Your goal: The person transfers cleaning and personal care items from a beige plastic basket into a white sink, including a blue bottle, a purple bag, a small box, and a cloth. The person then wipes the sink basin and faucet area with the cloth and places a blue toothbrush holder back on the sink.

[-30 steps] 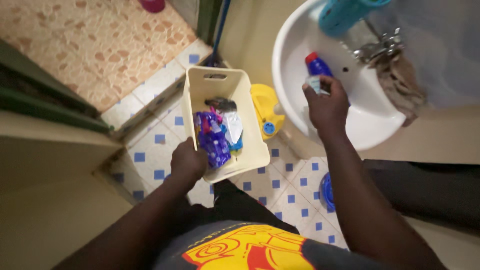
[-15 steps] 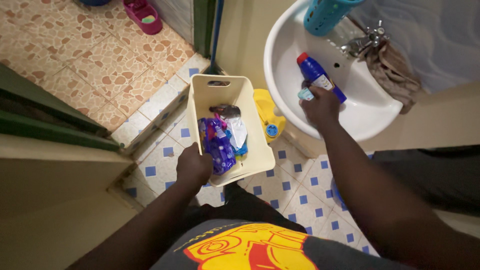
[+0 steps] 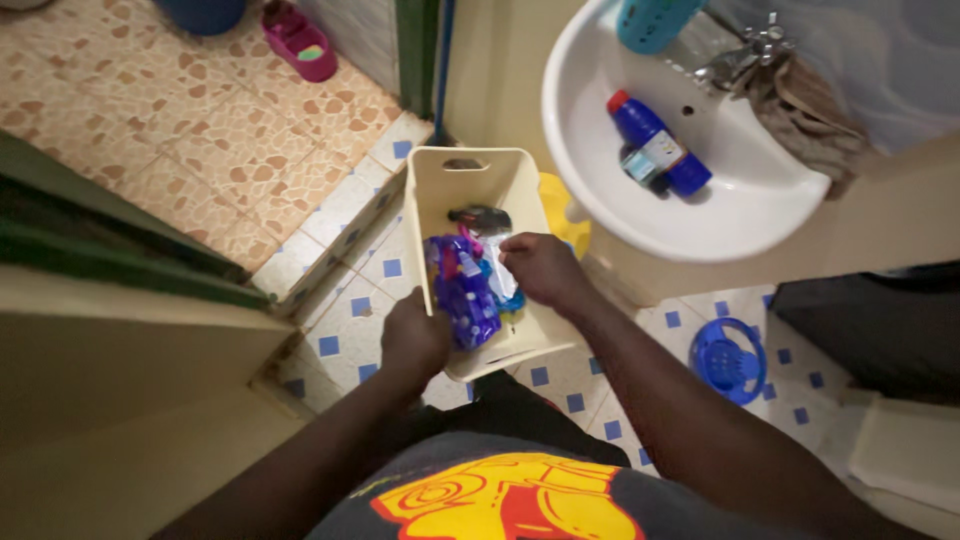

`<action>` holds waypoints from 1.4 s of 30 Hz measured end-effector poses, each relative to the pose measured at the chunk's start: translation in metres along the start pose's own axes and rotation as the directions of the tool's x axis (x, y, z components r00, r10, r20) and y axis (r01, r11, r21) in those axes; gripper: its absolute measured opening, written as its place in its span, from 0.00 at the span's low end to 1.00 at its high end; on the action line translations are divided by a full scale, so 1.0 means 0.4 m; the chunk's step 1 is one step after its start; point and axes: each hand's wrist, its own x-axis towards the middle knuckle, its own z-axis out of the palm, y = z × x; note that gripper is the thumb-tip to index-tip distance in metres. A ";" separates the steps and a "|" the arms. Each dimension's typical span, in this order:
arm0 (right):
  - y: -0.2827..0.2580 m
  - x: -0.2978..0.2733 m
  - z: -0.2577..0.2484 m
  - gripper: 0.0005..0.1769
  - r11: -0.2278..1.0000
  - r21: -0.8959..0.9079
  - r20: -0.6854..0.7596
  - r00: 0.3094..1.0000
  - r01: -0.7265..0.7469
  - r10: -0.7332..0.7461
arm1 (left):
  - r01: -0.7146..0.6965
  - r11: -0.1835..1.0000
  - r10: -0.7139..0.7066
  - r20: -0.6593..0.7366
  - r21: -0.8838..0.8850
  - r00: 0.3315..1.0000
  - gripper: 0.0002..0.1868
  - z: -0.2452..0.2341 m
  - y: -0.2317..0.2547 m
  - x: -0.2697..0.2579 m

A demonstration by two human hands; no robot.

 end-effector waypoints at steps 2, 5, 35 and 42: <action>0.009 0.012 0.066 0.21 0.980 0.030 -0.139 0.972 0.195 -0.189 | 0.032 0.999 -0.032 -0.021 0.009 0.999 0.15 -0.006 0.001 -0.022; 0.010 0.045 0.111 0.27 0.808 -0.246 -0.305 0.748 0.536 -0.589 | 0.025 0.995 -0.026 0.006 0.099 1.000 0.16 -0.027 0.002 -0.061; 0.185 0.113 -0.363 0.08 0.913 -0.341 -0.611 0.684 0.226 -0.398 | -0.068 0.997 0.068 -0.005 0.031 0.998 0.16 0.015 -0.018 0.048; 0.131 0.084 -0.347 0.07 0.959 -0.270 -0.565 0.792 0.088 -0.232 | -0.011 0.999 0.012 0.020 -0.030 1.000 0.16 0.002 -0.004 0.037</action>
